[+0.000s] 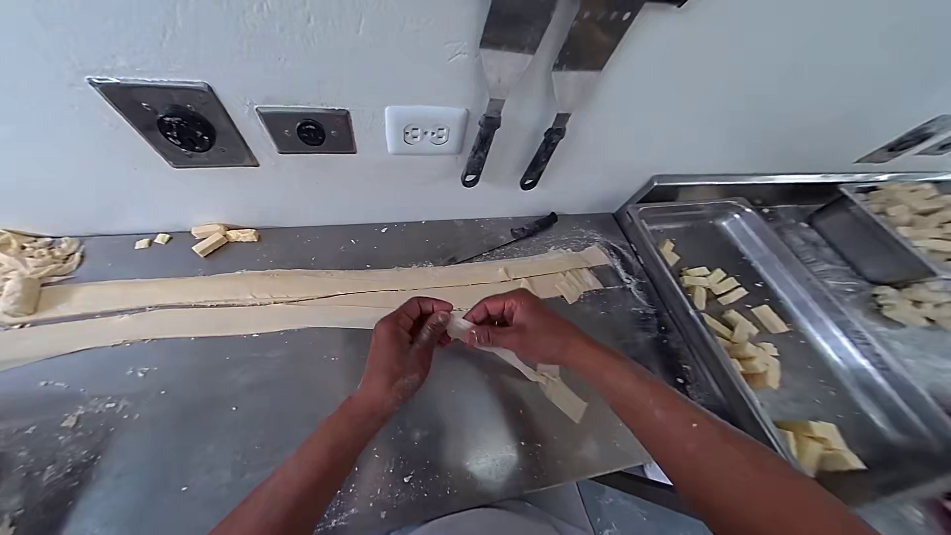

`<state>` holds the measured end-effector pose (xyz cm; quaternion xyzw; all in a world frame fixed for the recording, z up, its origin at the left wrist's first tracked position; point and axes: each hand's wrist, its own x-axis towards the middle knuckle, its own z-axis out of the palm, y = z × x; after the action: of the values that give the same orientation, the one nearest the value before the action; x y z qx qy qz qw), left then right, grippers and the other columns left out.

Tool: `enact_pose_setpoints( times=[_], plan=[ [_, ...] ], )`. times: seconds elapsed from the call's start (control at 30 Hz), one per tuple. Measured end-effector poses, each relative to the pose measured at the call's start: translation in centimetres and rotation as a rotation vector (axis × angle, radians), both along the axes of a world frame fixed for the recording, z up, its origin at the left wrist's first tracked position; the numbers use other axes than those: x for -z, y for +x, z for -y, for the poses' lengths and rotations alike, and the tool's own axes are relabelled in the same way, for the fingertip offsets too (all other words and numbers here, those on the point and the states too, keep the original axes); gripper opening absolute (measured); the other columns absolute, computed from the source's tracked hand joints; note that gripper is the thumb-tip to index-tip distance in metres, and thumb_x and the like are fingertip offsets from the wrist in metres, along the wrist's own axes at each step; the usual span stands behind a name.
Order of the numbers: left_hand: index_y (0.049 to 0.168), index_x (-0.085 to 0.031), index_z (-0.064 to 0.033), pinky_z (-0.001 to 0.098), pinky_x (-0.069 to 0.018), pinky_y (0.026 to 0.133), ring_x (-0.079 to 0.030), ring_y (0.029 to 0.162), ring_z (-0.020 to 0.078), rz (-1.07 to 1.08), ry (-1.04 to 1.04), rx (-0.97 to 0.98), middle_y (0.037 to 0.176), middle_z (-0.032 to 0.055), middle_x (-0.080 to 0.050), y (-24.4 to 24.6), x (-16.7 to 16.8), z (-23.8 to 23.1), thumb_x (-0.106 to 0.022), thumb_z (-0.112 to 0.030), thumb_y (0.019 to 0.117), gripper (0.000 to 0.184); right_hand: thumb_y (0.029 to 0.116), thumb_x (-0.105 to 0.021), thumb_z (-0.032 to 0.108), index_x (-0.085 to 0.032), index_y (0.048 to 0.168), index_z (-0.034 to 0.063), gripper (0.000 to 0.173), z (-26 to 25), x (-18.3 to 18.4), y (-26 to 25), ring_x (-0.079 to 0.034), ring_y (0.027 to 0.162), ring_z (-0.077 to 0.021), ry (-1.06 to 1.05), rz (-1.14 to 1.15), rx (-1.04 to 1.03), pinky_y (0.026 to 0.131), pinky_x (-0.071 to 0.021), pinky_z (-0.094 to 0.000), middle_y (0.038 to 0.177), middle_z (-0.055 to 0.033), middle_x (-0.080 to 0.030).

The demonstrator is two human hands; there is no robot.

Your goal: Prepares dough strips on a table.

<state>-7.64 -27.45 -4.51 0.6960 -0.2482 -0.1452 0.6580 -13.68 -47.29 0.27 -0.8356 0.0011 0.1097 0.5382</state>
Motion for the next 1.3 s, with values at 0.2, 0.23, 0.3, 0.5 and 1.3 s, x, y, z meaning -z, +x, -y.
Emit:
enact_pose_setpoints(
  times=[0.2, 0.23, 0.3, 0.5, 1.3],
  plan=[
    [0.125, -0.06, -0.0104, 0.0283, -0.0587, 0.087, -0.07, 0.093, 0.0074, -0.221, -0.351, 0.138, 0.103, -0.0051, -0.072, -1.2, -2.2, 2.0, -0.059, -0.015, 0.1, 0.025, 0.0933, -0.063, 0.004, -0.073, 0.086, 0.0081, 0.012, 1.5, -4.6, -1.2, -0.057, 0.065, 0.0024, 0.226, 0.234, 0.058, 0.059, -0.049, -0.013, 0.076, 0.0063, -0.065],
    [0.124, -0.061, -0.0086, 0.0272, -0.0585, 0.088, -0.07, 0.097, 0.0071, -0.181, -0.314, 0.165, 0.107, -0.0042, -0.072, -1.5, -2.4, 2.5, -0.067, -0.011, 0.0929, 0.032, 0.0931, -0.063, 0.005, -0.074, 0.086, 0.0097, 0.013, 1.4, -5.4, -1.4, -0.058, 0.067, 0.0024, 0.254, 0.27, 0.082, 0.06, -0.0501, -0.0129, 0.077, 0.007, -0.065],
    [0.117, -0.066, -0.0062, 0.0256, -0.0578, 0.091, -0.069, 0.1, 0.0066, -0.067, -0.288, 0.216, 0.107, -0.0029, -0.072, -2.0, -2.8, 3.4, -0.078, -0.007, 0.0841, 0.035, 0.0934, -0.065, 0.009, -0.075, 0.086, 0.0114, 0.013, 1.1, -7.0, -1.8, -0.06, 0.071, 0.0018, 0.283, 0.348, 0.107, 0.063, -0.052, -0.0131, 0.081, 0.0072, -0.066],
    [0.102, -0.071, -0.0031, 0.0262, -0.0612, 0.082, -0.072, 0.087, 0.0073, 0.172, -0.344, 0.24, 0.095, 0.0001, -0.074, -2.3, -6.3, 4.9, -0.077, -0.005, 0.0867, 0.017, 0.0929, -0.067, 0.01, -0.078, 0.093, 0.0121, 0.011, -0.2, -12.4, -1.7, -0.064, 0.074, 0.0018, 0.346, 0.565, 0.103, 0.066, -0.0552, -0.0156, 0.084, 0.0083, -0.071],
    [0.136, -0.046, -0.0135, 0.0242, -0.0629, 0.061, -0.075, 0.079, 0.0121, 0.072, -0.504, -0.052, 0.105, 0.0039, -0.075, -1.3, -17.0, -0.8, -0.053, 0.004, 0.1007, 0.04, 0.0995, -0.063, 0.042, -0.066, 0.128, 0.0071, 0.045, 1.0, -5.2, -1.1, -0.07, 0.1, -0.0066, 0.19, 0.359, -0.013, 0.091, -0.0577, -0.0278, 0.109, 0.0019, -0.074]
  ],
)
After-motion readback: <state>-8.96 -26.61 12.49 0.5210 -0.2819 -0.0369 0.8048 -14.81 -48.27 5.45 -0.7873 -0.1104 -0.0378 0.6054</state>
